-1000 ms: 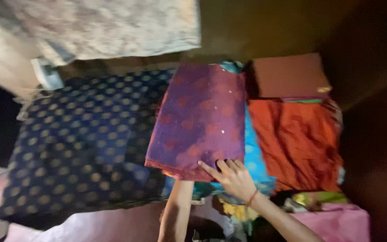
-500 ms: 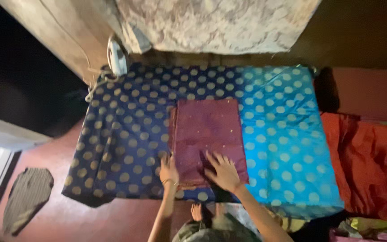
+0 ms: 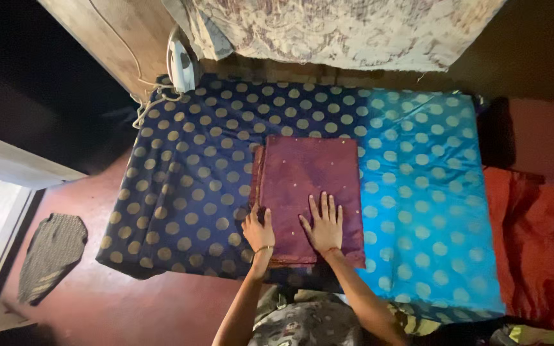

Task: The person spreads out a purple garment on a bed and uses an iron to smooth out the fabric, moving the iron across various sections of the material.

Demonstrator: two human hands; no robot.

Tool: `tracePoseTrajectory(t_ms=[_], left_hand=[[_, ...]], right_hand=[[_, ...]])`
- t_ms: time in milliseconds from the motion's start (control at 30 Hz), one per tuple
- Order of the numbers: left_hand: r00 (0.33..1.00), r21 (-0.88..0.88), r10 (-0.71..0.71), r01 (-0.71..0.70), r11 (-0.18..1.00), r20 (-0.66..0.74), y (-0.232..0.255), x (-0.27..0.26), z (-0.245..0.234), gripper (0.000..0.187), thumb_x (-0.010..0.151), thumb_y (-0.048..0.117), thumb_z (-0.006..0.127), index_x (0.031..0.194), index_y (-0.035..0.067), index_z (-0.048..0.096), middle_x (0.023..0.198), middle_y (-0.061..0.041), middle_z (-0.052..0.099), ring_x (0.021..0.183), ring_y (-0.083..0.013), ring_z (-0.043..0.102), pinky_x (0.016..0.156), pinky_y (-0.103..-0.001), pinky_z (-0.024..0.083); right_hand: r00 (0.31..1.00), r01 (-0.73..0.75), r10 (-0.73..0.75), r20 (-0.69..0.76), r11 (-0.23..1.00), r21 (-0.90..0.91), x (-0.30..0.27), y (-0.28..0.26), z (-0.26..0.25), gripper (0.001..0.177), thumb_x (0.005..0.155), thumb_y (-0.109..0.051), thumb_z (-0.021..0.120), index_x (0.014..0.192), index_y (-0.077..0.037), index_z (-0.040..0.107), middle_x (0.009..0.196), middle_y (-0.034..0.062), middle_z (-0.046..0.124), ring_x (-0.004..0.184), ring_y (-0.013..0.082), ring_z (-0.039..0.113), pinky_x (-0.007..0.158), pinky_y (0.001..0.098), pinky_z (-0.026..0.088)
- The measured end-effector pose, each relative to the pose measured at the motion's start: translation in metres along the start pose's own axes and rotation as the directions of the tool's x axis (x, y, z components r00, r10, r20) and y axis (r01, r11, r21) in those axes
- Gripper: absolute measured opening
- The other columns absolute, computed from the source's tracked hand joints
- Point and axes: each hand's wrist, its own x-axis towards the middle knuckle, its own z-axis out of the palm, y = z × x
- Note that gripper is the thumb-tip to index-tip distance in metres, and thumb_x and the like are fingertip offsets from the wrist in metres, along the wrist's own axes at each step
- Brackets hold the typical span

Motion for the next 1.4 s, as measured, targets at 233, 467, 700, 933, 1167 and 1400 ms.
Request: tracePoseTrajectory(t_ms=[233, 467, 700, 933, 1167, 1400], left_hand=[[0.965, -0.181, -0.204, 0.232, 0.956, 0.164, -0.001, 0.033, 0.0, 0.054, 0.087, 0.05, 0.073, 0.123, 0.011, 0.069, 0.101, -0.015, 0.077, 0.088, -0.0338, 0.076, 0.08, -0.044, 0.059], [0.958, -0.142, 0.034, 0.007, 0.99, 0.284, -0.028, 0.071, 0.006, 0.061, 0.078, 0.054, 0.08, 0.114, 0.006, 0.073, 0.097, -0.015, 0.079, 0.092, -0.0301, 0.077, 0.081, -0.041, 0.059], [0.829, -0.335, 0.056, 0.163, 0.928, 0.557, -0.021, 0.092, 0.023, 0.066, 0.091, 0.06, 0.069, 0.13, 0.007, 0.068, 0.12, -0.017, 0.074, 0.118, -0.0306, 0.067, 0.1, -0.04, 0.049], [0.773, -0.363, 0.321, -0.126, 0.923, 0.547, 0.019, 0.114, 0.047, 0.056, 0.093, 0.042, 0.069, 0.131, 0.002, 0.069, 0.118, -0.017, 0.075, 0.114, -0.0292, 0.07, 0.096, -0.041, 0.053], [0.667, -0.653, 0.542, -0.108, 0.749, 0.511, 0.143, 0.183, -0.078, 0.042, 0.094, 0.035, 0.072, 0.116, -0.001, 0.07, 0.104, -0.01, 0.077, 0.092, -0.0188, 0.069, 0.087, -0.035, 0.055], [0.915, -0.258, 0.179, -0.086, 0.962, 0.361, 0.021, 0.293, -0.253, 0.053, 0.089, 0.05, 0.075, 0.113, 0.003, 0.073, 0.098, -0.013, 0.073, 0.087, -0.0252, 0.068, 0.079, -0.037, 0.055]], right_hand=[[0.999, -0.037, 0.037, 0.005, 0.992, 0.122, 0.0, 0.008, 0.004, 0.073, 0.096, -0.058, 0.051, 0.161, -0.028, 0.036, 0.167, 0.0098, 0.031, 0.155, 0.0323, 0.026, 0.124, 0.0577, 0.017], [0.934, -0.107, 0.284, 0.216, -0.352, 0.93, 0.011, 0.066, 0.034, 0.068, 0.105, -0.046, 0.042, 0.164, -0.018, 0.026, 0.166, 0.0116, 0.035, 0.152, 0.0288, 0.036, 0.124, 0.0439, 0.026], [0.951, -0.293, 0.253, 0.178, 0.551, 0.781, 0.011, 0.03, 0.05, 0.059, 0.103, -0.049, 0.053, 0.15, -0.012, 0.056, 0.153, 0.0139, 0.058, 0.146, 0.0248, 0.052, 0.124, 0.0367, 0.038], [0.975, 0.151, -0.218, 0.034, 0.77, 0.62, -0.003, -0.085, -0.031, 0.101, 0.087, -0.054, 0.074, 0.161, -0.002, 0.028, 0.168, 0.0219, 0.025, 0.157, 0.0401, 0.02, 0.124, 0.0575, 0.012], [0.884, -0.024, 0.101, -0.456, 0.985, 0.172, -0.034, -0.077, -0.06, 0.098, 0.077, -0.045, 0.079, 0.153, -0.001, 0.035, 0.162, 0.0216, 0.034, 0.152, 0.042, 0.028, 0.124, 0.0597, 0.018], [0.985, -0.028, 0.066, -0.159, 0.973, 0.23, -0.028, -0.081, -0.025, 0.07, 0.085, -0.021, 0.072, 0.151, -0.02, 0.051, 0.16, 0.007, 0.051, 0.146, 0.028, 0.047, 0.12, 0.0434, 0.039]])
